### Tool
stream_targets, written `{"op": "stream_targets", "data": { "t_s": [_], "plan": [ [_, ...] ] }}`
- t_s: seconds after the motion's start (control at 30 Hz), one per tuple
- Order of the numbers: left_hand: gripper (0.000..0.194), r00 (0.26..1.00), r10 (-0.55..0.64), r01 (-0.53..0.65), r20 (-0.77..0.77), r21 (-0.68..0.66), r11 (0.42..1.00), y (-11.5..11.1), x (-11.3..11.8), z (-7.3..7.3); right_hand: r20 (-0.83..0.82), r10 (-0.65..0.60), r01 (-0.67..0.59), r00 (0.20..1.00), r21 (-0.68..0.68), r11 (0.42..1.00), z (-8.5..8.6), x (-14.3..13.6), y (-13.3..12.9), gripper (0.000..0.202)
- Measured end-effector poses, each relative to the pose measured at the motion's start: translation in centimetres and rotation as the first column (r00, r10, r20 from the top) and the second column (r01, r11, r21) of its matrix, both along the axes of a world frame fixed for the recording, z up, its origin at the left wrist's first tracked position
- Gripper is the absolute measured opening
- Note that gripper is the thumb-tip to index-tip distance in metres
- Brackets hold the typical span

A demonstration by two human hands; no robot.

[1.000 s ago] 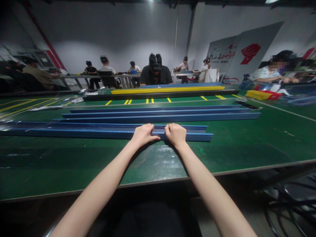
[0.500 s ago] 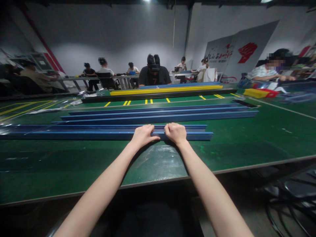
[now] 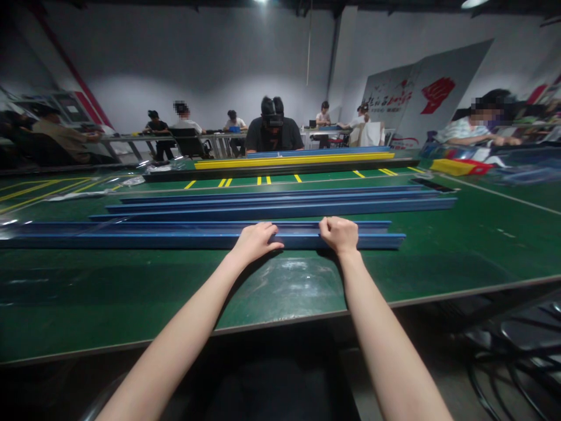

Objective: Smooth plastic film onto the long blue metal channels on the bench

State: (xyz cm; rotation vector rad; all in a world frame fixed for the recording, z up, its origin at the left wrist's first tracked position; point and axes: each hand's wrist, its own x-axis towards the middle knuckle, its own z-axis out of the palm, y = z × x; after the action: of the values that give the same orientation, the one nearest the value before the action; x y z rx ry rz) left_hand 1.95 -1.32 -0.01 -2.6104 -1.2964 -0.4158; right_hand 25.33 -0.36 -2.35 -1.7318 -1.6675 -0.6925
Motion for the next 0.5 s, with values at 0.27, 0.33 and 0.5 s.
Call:
{"op": "stream_targets", "data": {
  "t_s": [0.27,0.33,0.5],
  "plan": [
    [0.03,0.999,0.028,-0.029,-0.025,-0.037,0.999,0.0,-0.19,0.14,-0.035,-0.033,0.033,0.999,0.003,0.999,-0.35,0.54,0.26,0.04],
    [0.03,0.999,0.028,-0.029,-0.031,-0.038,0.999,0.01,-0.13,0.1,-0.035,-0.043,0.043,0.998,-0.003,0.999,-0.39,0.5,0.29,0.041],
    [0.03,0.999,0.026,-0.027,-0.034,-0.032,0.999,0.1,0.05,-0.16,-0.031,-0.044,0.044,0.999,-0.02,0.999,-0.31,0.44,0.15,0.041]
  ]
}}
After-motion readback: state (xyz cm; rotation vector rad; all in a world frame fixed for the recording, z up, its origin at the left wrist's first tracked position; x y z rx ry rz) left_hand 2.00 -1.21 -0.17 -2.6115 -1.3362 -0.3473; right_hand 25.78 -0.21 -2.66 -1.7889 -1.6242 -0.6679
